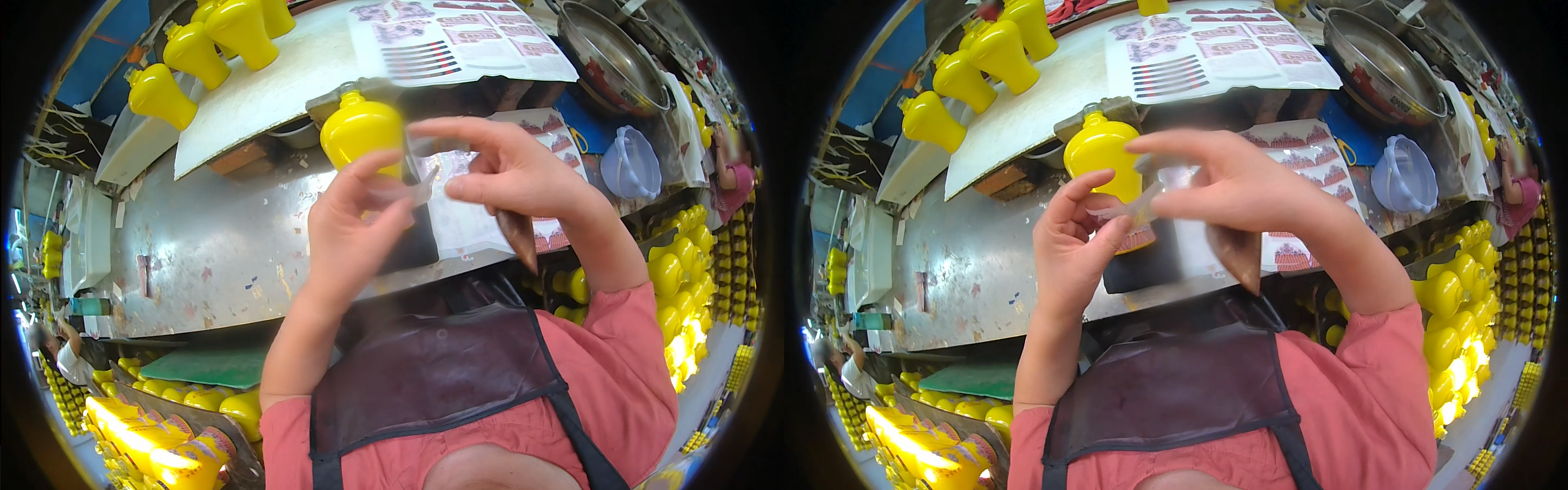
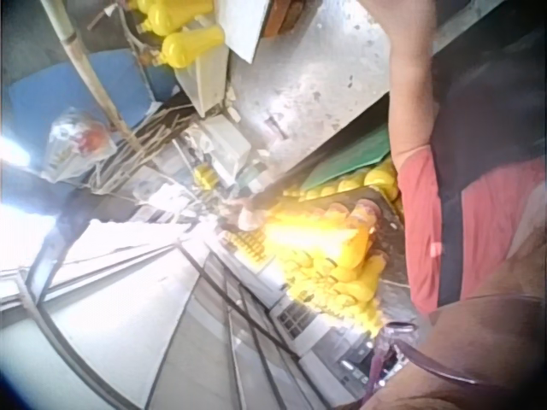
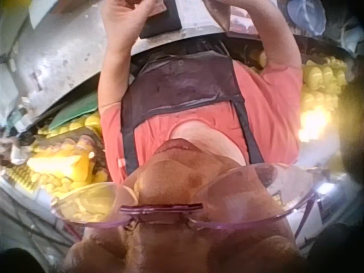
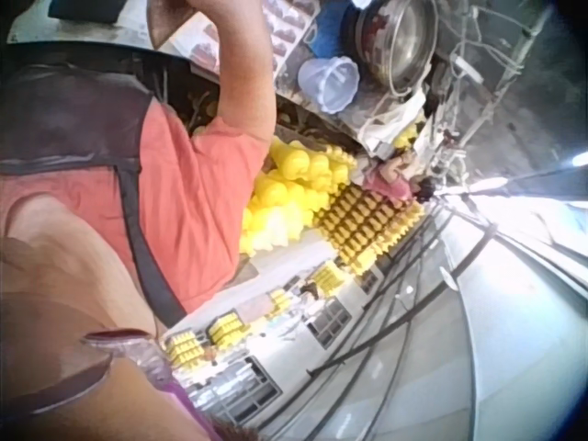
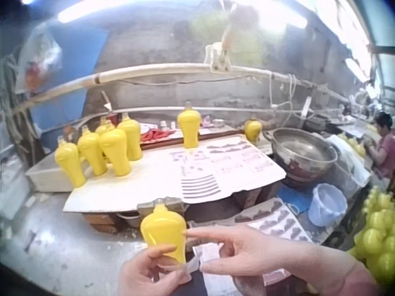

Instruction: The person applies a printed label to a yellow plastic container, smoothing it with a small tool. The person then places the labeled container on a nearby rack with other identical containers.

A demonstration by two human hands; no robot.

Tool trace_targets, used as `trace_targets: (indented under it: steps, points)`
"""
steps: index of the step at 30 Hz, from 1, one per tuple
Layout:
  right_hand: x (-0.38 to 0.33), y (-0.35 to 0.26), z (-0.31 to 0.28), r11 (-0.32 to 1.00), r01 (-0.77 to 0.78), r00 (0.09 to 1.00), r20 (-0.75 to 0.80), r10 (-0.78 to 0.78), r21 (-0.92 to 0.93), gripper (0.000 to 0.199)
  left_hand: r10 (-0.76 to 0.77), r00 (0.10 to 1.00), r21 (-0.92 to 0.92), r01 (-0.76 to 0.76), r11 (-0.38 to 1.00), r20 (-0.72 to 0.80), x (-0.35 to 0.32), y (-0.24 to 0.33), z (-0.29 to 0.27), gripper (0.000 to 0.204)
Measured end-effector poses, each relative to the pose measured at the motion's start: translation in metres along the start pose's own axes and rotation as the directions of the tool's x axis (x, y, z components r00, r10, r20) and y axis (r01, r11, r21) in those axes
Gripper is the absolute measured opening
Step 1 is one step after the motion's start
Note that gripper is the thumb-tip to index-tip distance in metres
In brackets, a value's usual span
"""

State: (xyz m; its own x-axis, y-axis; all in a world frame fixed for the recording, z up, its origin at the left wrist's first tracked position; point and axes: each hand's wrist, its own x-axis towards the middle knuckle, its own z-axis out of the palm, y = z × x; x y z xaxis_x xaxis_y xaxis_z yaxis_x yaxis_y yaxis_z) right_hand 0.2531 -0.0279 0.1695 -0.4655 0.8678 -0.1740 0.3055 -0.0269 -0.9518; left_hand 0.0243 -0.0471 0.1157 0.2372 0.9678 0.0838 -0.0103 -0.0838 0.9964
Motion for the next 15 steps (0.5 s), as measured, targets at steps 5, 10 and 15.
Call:
trace_targets:
  steps: [5,10,15]
  points:
    - [0.016,-0.005,0.001,0.945,0.102,0.994,0.08,-0.081,-0.312,0.014,0.196,0.981,0.161,-0.193,0.968,0.002,-0.006,-0.011,-0.003,0.048]
    - [0.026,0.004,-0.019,0.998,-0.033,0.999,0.009,0.033,0.053,0.016,0.214,0.907,0.096,-0.192,0.977,-0.362,0.019,-0.046,-0.025,0.044]
    - [0.045,0.007,-0.038,0.989,-0.053,0.999,-0.005,0.054,0.137,0.021,-0.238,0.957,-0.448,0.142,0.883,-0.165,0.039,-0.07,-0.023,0.08]
